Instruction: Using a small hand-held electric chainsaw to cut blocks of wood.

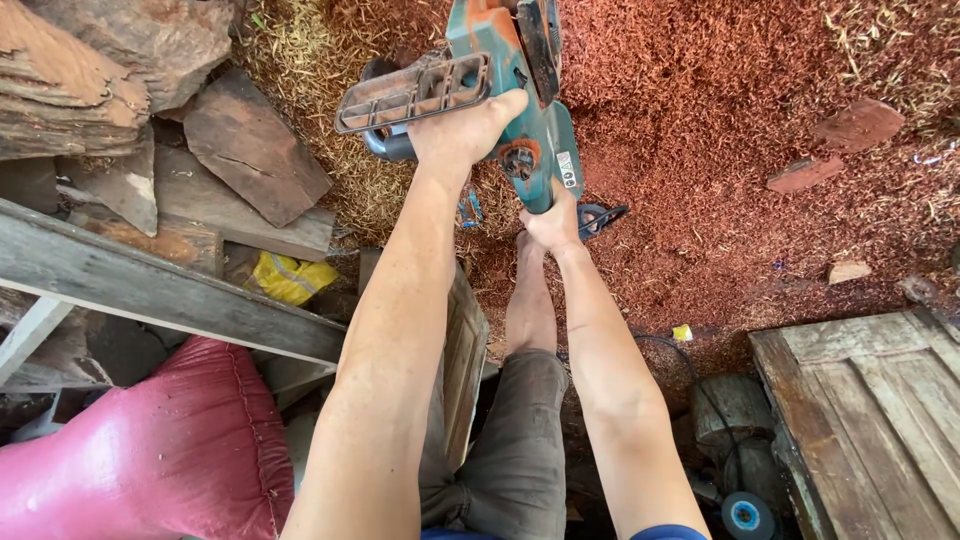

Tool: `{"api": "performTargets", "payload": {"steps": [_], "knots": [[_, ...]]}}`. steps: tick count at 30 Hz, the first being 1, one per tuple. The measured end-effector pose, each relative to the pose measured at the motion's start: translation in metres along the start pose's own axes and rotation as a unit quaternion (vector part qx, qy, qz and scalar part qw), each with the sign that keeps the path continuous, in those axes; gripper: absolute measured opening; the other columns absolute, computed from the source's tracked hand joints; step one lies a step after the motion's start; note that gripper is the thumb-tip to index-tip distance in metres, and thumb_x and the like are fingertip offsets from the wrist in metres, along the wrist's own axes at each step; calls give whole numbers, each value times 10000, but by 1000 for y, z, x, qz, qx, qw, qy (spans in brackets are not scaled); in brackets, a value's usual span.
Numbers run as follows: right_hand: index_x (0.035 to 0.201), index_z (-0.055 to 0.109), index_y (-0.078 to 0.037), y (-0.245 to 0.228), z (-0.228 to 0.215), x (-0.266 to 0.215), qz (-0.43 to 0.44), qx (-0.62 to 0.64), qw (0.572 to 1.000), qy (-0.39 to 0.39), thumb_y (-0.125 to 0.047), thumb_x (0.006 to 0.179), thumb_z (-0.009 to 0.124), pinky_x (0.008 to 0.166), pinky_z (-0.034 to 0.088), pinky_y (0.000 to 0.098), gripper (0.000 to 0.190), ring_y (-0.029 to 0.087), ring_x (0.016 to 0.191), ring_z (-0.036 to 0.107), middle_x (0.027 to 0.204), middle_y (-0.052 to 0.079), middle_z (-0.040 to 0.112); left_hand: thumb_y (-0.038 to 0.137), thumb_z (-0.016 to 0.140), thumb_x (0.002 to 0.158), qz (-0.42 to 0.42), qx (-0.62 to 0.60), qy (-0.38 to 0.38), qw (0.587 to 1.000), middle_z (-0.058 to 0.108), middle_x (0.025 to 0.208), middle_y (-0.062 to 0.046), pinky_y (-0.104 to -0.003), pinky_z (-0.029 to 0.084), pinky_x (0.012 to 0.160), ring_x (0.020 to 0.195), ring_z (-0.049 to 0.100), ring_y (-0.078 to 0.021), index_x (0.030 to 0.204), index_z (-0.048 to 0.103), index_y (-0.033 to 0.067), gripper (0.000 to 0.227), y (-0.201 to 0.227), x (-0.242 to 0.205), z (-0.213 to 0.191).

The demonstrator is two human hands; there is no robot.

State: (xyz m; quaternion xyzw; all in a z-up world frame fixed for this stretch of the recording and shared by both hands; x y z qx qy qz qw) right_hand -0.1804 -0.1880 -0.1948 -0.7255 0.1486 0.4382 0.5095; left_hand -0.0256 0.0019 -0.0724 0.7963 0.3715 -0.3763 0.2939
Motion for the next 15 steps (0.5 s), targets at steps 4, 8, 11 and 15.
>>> {"api": "performTargets", "payload": {"steps": [4, 8, 11, 15], "knots": [[1241, 673, -55, -3, -1, 2, 4, 2, 1000, -3, -8, 698, 712, 965, 526, 339, 547, 237, 1056, 708, 1118, 132, 748, 641, 595, 686, 7, 76, 16, 997, 666, 1326, -42, -465, 407, 1091, 1267, 575, -265, 1224, 702, 247, 675, 2, -1, -1], [1252, 674, -65, -3, 0, 5, 19, 2, 1000, -8, 3, 695, 702, 979, 522, 342, 562, 238, 1064, 708, 1126, 130, 748, 665, 598, 691, 11, 80, 16, 997, 634, 1353, -53, -481, 362, 1099, 1289, 535, -278, 1250, 681, 243, 706, -6, 6, 6], [1245, 677, -65, -1, 2, 9, 6, 7, 1000, -7, 7, 692, 699, 970, 527, 342, 558, 236, 1061, 710, 1128, 125, 749, 685, 613, 713, 34, 88, 33, 995, 595, 1396, -91, -525, 306, 1077, 1313, 488, -330, 1269, 669, 238, 715, -21, 19, 18], [1197, 688, -58, 3, 3, 11, -6, 4, 1000, -4, -4, 700, 711, 935, 543, 340, 500, 228, 1025, 719, 1094, 118, 756, 692, 567, 733, 61, 29, 30, 997, 667, 1351, 6, -451, 374, 1116, 1280, 559, -253, 1229, 698, 254, 674, -18, 15, 17]]}}
Point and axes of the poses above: each hand's wrist, its own x-axis towards the middle knuckle, its own z-axis out of the palm, y = z × x, the point moved 1 cm from there along x, towards the middle knuckle
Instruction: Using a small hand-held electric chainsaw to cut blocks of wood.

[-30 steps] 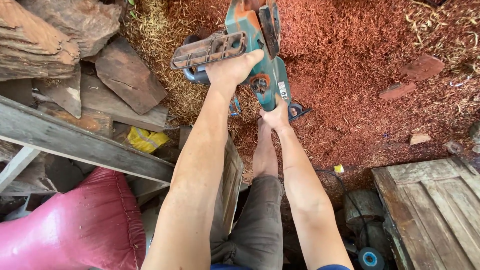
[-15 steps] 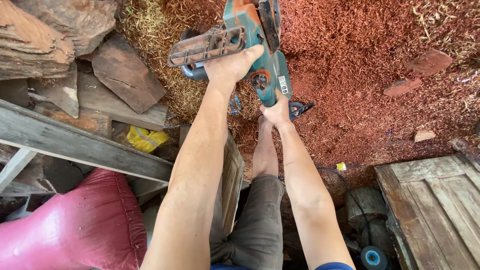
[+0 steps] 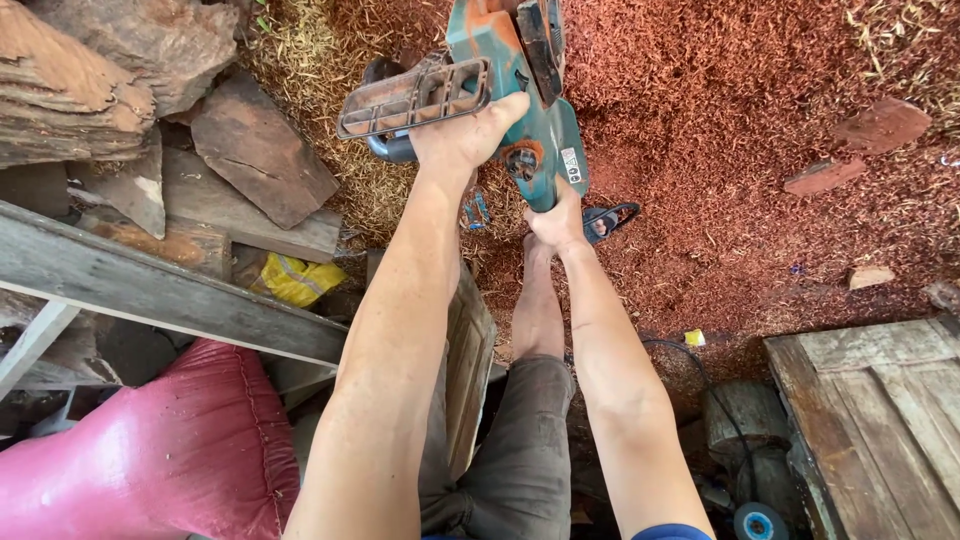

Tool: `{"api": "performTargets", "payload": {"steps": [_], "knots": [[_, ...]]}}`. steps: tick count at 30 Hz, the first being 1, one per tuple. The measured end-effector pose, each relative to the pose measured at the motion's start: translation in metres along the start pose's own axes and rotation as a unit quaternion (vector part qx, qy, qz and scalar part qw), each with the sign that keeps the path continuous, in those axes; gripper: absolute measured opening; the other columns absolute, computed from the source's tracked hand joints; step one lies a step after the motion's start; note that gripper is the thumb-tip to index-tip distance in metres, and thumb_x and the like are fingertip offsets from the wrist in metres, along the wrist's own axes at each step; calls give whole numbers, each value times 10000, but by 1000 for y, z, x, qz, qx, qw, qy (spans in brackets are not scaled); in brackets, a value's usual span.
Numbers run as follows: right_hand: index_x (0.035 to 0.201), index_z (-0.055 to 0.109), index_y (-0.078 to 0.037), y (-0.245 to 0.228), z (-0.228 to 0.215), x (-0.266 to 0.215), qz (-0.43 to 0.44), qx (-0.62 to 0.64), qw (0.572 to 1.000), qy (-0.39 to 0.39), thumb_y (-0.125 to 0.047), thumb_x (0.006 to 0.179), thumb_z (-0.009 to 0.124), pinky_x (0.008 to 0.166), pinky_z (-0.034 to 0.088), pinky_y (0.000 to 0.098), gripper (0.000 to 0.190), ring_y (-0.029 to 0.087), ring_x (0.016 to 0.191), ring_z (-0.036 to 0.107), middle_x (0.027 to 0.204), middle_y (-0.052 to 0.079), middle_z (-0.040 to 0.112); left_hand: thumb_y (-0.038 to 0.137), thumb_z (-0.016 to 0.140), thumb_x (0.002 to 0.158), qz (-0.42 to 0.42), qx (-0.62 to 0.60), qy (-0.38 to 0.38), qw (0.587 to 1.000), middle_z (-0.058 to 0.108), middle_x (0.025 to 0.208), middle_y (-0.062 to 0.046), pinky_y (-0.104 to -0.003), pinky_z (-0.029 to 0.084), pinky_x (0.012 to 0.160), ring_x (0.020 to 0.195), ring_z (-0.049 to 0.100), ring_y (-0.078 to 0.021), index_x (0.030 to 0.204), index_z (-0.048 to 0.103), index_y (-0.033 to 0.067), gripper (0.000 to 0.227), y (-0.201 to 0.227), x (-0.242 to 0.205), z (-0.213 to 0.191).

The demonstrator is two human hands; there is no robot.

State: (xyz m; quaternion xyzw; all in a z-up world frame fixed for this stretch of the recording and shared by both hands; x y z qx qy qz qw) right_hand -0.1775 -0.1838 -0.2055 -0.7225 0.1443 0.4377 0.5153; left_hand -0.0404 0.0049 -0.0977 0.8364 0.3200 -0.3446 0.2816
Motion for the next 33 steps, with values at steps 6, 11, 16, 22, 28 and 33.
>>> {"api": "performTargets", "payload": {"steps": [6, 11, 16, 22, 28, 33], "knots": [[1158, 686, -59, 4, -1, 4, -9, -2, 1000, 4, -24, 702, 727, 905, 543, 342, 459, 223, 978, 718, 1036, 114, 754, 663, 584, 747, 4, -9, -8, 1000, 700, 1313, 12, -435, 413, 1085, 1242, 598, -250, 1216, 705, 245, 640, -3, 3, 2], [1142, 689, -62, 7, 1, 8, 6, -5, 1000, -4, -25, 706, 730, 911, 547, 346, 440, 228, 987, 721, 1044, 113, 755, 656, 619, 747, 20, -163, -14, 986, 674, 1360, -18, -437, 390, 1114, 1288, 574, -260, 1260, 692, 217, 680, -14, 7, 12], [1181, 686, -73, 12, 3, 13, 1, 1, 1000, -8, -7, 697, 732, 942, 538, 354, 491, 232, 1028, 714, 1078, 110, 752, 685, 607, 728, -25, 27, -14, 999, 658, 1355, -37, -453, 389, 1103, 1283, 561, -273, 1263, 694, 233, 705, -9, 9, 8], [1183, 685, -73, 19, 5, 17, -10, 12, 1000, -9, 2, 698, 735, 948, 538, 355, 493, 230, 1032, 715, 1072, 103, 755, 686, 629, 698, 9, -81, 7, 997, 711, 1327, -24, -422, 416, 1105, 1267, 603, -250, 1238, 705, 196, 733, -7, 5, 7], [1137, 695, -69, 20, 4, 20, -17, 6, 1000, -8, -13, 702, 737, 918, 549, 352, 440, 227, 993, 724, 1036, 102, 758, 701, 657, 740, 21, -41, 23, 999, 650, 1364, -62, -457, 379, 1085, 1277, 558, -289, 1296, 670, 177, 763, -11, 7, 11], [1122, 683, -62, 21, 5, 24, -32, 1, 999, -8, -18, 703, 731, 902, 548, 352, 424, 232, 967, 721, 1012, 112, 753, 673, 642, 726, 9, -23, 14, 1000, 682, 1325, -46, -472, 405, 1061, 1246, 589, -286, 1246, 709, 202, 705, -10, 7, 10]]}}
Point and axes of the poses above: each hand's wrist, its own x-axis towards the middle knuckle, its own z-axis out of the palm, y = z × x, the point moved 1 cm from there along x, towards the middle knuckle
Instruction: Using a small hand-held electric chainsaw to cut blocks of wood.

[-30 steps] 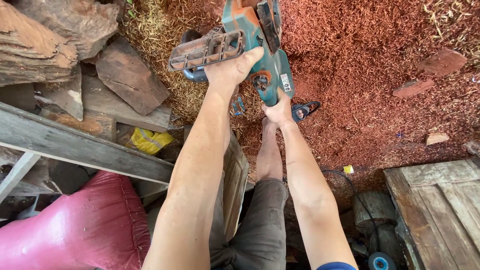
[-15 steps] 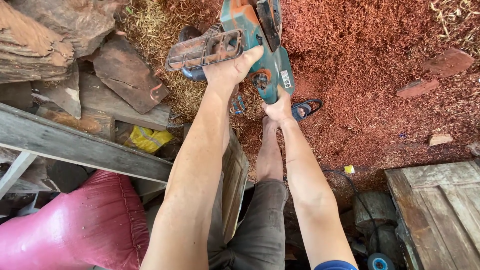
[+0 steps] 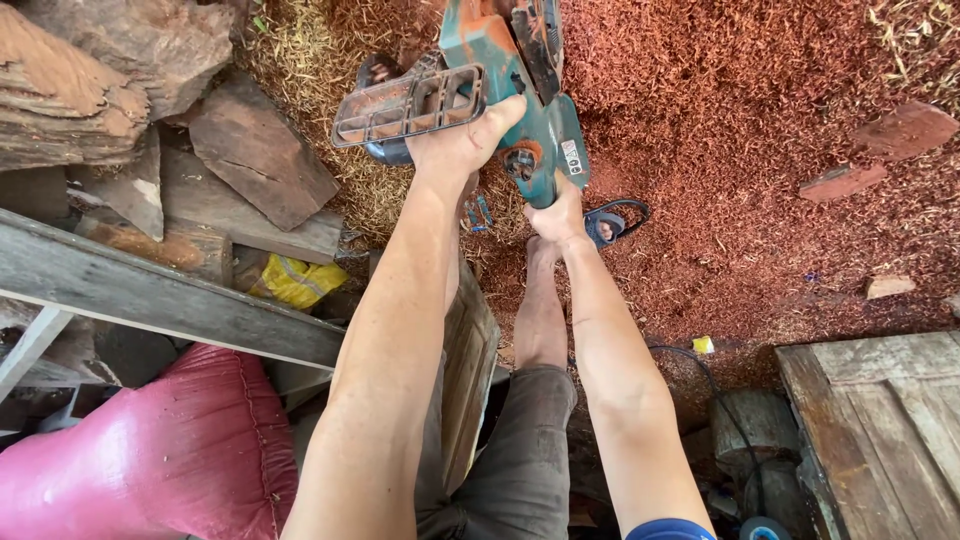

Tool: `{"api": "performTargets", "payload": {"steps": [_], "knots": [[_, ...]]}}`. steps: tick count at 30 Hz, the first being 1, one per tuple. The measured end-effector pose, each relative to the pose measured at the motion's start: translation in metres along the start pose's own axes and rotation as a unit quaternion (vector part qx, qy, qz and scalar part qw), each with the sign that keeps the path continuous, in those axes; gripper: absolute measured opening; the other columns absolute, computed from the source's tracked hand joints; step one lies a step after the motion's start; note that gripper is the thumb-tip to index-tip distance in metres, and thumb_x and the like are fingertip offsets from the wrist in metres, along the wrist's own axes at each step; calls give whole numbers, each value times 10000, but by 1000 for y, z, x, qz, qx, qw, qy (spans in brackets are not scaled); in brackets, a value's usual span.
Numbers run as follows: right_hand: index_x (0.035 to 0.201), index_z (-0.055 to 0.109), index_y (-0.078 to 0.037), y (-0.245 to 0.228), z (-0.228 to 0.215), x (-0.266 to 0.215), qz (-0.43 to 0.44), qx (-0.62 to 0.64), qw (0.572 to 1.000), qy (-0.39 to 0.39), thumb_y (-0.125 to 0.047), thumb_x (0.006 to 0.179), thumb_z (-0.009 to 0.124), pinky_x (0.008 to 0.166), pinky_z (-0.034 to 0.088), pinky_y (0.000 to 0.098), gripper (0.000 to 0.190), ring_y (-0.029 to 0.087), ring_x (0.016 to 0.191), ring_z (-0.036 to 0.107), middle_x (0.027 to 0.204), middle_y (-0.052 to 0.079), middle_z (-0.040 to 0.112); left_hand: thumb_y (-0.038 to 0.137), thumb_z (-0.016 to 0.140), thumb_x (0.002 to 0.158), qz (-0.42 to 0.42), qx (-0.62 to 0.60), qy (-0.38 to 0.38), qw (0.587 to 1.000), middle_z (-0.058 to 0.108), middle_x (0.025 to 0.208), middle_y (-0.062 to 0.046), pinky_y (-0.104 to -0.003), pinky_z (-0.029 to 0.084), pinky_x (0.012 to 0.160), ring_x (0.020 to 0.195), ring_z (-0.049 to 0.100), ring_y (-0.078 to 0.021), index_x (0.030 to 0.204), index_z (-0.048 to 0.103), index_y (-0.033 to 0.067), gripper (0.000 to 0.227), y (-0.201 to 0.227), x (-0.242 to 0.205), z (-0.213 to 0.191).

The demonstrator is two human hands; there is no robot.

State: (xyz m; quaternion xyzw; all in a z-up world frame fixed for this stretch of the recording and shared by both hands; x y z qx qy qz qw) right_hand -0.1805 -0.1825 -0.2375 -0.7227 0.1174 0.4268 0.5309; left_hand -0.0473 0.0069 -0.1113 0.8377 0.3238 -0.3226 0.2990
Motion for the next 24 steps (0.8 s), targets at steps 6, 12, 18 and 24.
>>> {"api": "performTargets", "payload": {"steps": [6, 12, 18, 24], "knots": [[1096, 674, -54, 9, 3, 5, 1, 2, 1000, -4, -24, 707, 732, 889, 554, 355, 394, 237, 947, 718, 995, 111, 752, 680, 620, 729, -16, 40, -4, 999, 704, 1311, -37, -454, 444, 1076, 1237, 616, -279, 1237, 713, 202, 703, 8, -3, -4], [1136, 678, -70, -3, -1, 8, 17, 2, 1000, -11, -32, 660, 762, 925, 531, 355, 485, 227, 1000, 706, 1045, 103, 749, 665, 625, 755, -22, -422, -66, 904, 665, 1376, -31, -438, 394, 1124, 1312, 571, -271, 1278, 675, 182, 713, -46, 26, 39], [1153, 688, -68, 16, 5, 16, 3, 2, 1000, -7, -39, 677, 737, 932, 539, 351, 480, 228, 993, 712, 1033, 106, 761, 676, 676, 712, -62, -489, -64, 868, 626, 1435, -51, -440, 355, 1168, 1361, 532, -277, 1312, 649, 202, 765, -62, 36, 51], [1122, 682, -55, 17, 4, 20, -5, -4, 1000, -7, -45, 688, 730, 913, 541, 348, 437, 224, 971, 711, 1013, 105, 755, 744, 599, 702, -24, -27, -17, 999, 662, 1411, -8, -438, 357, 1177, 1348, 552, -247, 1281, 692, 252, 766, -22, 12, 23]]}}
Point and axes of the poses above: each hand's wrist, its own x-axis towards the middle knuckle, its own z-axis out of the palm, y = z × x, the point moved 1 cm from there along x, towards the middle knuckle
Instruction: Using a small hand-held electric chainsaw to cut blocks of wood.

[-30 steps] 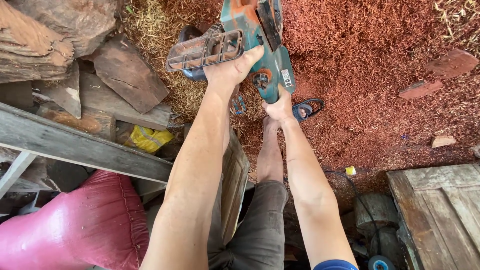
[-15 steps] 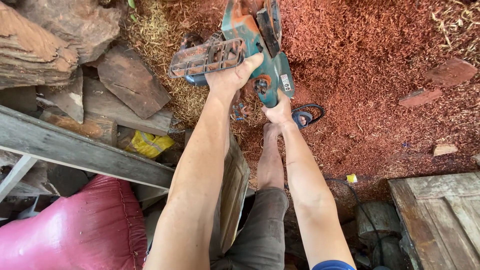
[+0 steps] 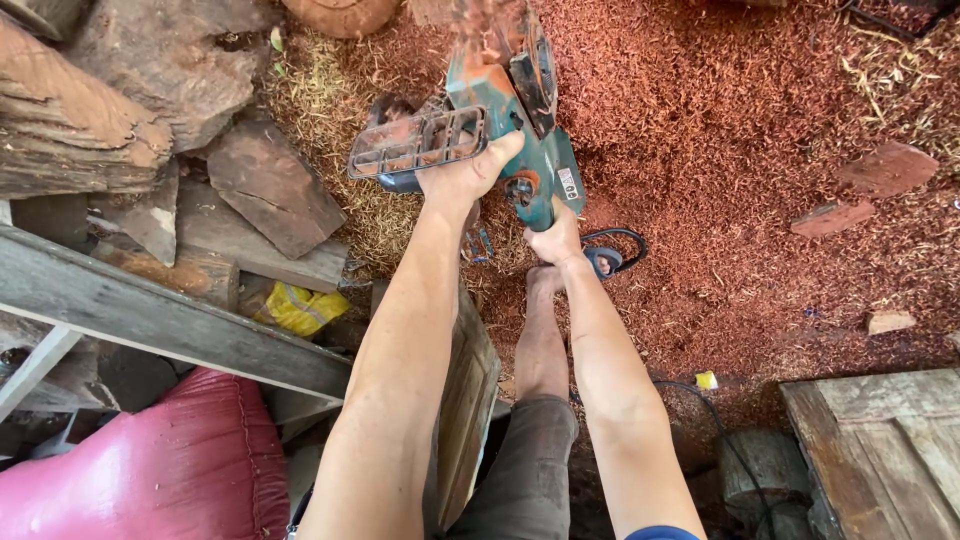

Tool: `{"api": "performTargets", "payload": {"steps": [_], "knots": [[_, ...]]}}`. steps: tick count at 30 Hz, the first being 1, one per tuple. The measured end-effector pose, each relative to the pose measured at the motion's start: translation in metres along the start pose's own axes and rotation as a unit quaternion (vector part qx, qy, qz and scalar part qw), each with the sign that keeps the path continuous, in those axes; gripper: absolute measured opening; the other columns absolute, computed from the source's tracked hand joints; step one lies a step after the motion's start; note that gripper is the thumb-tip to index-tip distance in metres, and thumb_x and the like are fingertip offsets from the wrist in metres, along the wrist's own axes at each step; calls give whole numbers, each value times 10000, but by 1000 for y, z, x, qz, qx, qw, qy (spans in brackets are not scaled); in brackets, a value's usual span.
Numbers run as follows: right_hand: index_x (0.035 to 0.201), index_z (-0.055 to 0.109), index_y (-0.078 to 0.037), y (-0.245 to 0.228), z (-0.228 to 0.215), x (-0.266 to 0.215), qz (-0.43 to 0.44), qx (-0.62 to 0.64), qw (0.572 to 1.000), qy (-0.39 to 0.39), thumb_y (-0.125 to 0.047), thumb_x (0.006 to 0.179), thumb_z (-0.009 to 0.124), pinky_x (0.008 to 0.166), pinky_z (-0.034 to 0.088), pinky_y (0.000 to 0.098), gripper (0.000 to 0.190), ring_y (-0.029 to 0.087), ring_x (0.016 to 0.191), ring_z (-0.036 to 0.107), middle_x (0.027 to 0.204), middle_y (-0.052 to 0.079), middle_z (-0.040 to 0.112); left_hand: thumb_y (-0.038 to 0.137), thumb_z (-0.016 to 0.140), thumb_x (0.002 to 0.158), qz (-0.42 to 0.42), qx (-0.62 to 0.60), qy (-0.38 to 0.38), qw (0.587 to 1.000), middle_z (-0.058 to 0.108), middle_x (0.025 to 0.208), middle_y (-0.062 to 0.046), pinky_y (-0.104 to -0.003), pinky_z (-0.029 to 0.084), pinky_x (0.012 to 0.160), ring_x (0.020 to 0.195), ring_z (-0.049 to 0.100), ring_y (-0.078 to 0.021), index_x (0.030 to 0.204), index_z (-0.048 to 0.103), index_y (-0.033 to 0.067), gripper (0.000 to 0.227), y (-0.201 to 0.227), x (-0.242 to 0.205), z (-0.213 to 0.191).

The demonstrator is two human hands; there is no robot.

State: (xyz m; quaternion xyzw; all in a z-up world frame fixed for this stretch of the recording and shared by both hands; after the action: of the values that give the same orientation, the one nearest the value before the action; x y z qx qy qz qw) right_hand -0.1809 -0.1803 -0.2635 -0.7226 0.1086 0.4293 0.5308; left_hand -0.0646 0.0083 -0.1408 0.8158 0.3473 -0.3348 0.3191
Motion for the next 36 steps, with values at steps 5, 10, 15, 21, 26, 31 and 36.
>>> {"api": "performTargets", "payload": {"steps": [5, 10, 15, 21, 26, 31, 36], "knots": [[1116, 677, -54, 0, -2, 2, 0, 7, 1000, -4, -44, 695, 718, 903, 540, 347, 423, 224, 956, 707, 997, 104, 749, 771, 616, 730, 17, -26, 16, 999, 590, 1471, -53, -473, 300, 1178, 1379, 492, -280, 1360, 638, 229, 831, -21, 14, 17], [1116, 676, -47, 5, 0, 4, -22, 15, 1000, -3, -31, 688, 708, 891, 541, 339, 429, 217, 941, 704, 997, 104, 745, 763, 593, 756, 7, 50, 14, 999, 567, 1510, -50, -478, 296, 1199, 1408, 474, -290, 1394, 627, 241, 825, -22, 17, 18], [1163, 673, -49, -6, -2, 3, -48, 41, 998, -12, -17, 691, 693, 879, 539, 323, 473, 198, 932, 696, 1003, 91, 746, 725, 621, 766, -3, -190, -16, 982, 566, 1497, -96, -487, 317, 1182, 1395, 478, -319, 1385, 616, 181, 824, -21, 17, 15], [1134, 680, -48, 1, -1, 7, -21, 30, 999, -18, -22, 703, 706, 876, 546, 322, 432, 192, 916, 695, 985, 83, 749, 708, 618, 758, 34, 93, 43, 994, 617, 1420, -102, -515, 331, 1140, 1339, 511, -357, 1295, 686, 198, 743, 7, 4, -2], [1141, 678, -52, 1, -1, 6, -35, 35, 999, -12, -20, 696, 710, 880, 544, 328, 448, 191, 922, 694, 991, 81, 748, 714, 606, 749, 6, 12, 7, 1000, 576, 1479, -64, -485, 304, 1169, 1381, 485, -318, 1351, 640, 225, 776, -9, 16, 9], [1144, 672, -57, -4, -1, 1, -30, 31, 999, -3, -31, 696, 708, 861, 545, 335, 449, 193, 906, 692, 976, 86, 746, 744, 606, 760, -5, 99, 26, 995, 522, 1546, -72, -485, 268, 1220, 1445, 434, -319, 1419, 591, 233, 834, -6, 11, 5], [1113, 698, -90, -13, -4, -9, -16, -8, 1000, 20, -62, 709, 720, 841, 542, 353, 406, 209, 890, 704, 947, 97, 747, 786, 610, 737, 7, 95, 36, 995, 449, 1572, -91, -496, 211, 1218, 1458, 359, -336, 1457, 540, 223, 917, -16, 19, 12]]}}
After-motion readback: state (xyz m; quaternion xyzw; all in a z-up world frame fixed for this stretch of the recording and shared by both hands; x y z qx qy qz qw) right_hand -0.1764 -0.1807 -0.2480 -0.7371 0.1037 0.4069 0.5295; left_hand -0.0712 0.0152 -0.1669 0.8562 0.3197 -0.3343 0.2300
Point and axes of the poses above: each hand's wrist, its own x-axis towards the middle knuckle, its own z-axis out of the palm, y = z × x, the point moved 1 cm from there along x, towards the middle knuckle
